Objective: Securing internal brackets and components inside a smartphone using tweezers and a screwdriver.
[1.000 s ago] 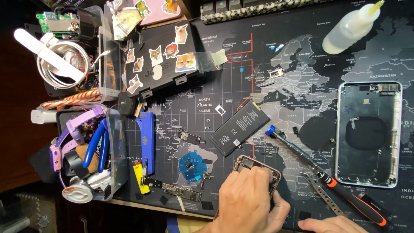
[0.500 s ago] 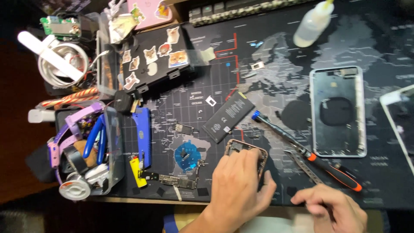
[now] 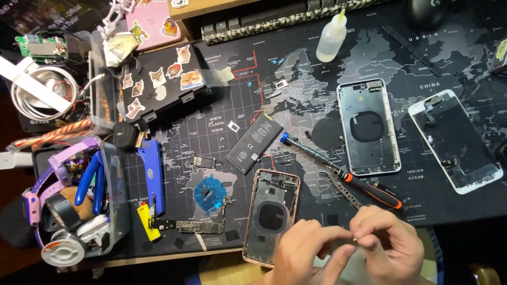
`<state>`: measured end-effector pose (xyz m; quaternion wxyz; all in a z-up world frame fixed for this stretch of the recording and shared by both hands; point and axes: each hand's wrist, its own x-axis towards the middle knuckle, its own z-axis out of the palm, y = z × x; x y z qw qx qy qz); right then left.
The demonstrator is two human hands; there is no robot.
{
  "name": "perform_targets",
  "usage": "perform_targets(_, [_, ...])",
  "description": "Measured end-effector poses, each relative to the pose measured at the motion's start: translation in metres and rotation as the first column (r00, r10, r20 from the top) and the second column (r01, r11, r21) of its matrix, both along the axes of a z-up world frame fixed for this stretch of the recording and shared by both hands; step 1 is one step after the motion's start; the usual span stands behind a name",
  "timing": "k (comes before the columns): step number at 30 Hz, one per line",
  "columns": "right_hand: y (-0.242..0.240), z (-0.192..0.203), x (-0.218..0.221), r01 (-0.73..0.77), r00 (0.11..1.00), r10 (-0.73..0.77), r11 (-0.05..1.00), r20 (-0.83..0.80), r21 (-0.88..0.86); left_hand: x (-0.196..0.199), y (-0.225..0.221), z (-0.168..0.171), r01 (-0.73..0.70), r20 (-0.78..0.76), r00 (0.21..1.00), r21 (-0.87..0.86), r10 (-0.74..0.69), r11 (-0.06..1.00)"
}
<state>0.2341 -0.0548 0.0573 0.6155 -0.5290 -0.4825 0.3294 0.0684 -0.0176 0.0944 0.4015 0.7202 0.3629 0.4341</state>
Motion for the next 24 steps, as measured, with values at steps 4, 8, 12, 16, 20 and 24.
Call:
perform_targets(4, [-0.001,-0.001,-0.004,-0.009,1.000,0.010,0.999,-0.017,0.034,0.000,-0.002,0.002,-0.044,0.089,0.995,-0.087,0.052,0.995])
perform_targets(8, [0.000,0.000,-0.006,-0.010,1.000,0.010,0.999,-0.016,0.035,0.002,-0.004,0.001,-0.056,0.114,0.991,-0.131,0.071,0.990])
perform_targets(12, [0.001,0.002,-0.005,-0.022,1.000,0.022,0.998,0.006,0.054,0.001,-0.005,-0.003,-0.035,0.132,0.990,-0.135,0.053,0.990])
perform_targets(16, [0.001,0.001,-0.004,-0.012,0.997,0.006,0.997,0.074,0.079,-0.001,-0.006,-0.005,-0.026,0.155,0.986,-0.265,0.069,0.964])
perform_targets(20, [0.004,0.005,-0.008,0.057,0.993,-0.067,0.993,0.101,0.102,-0.005,0.000,0.001,-0.043,0.136,0.987,-0.284,0.085,0.958])
perform_targets(24, [0.006,0.009,0.001,0.106,0.938,-0.137,0.988,0.319,0.112,-0.010,0.005,0.003,-0.026,0.139,0.989,-0.222,0.058,0.975])
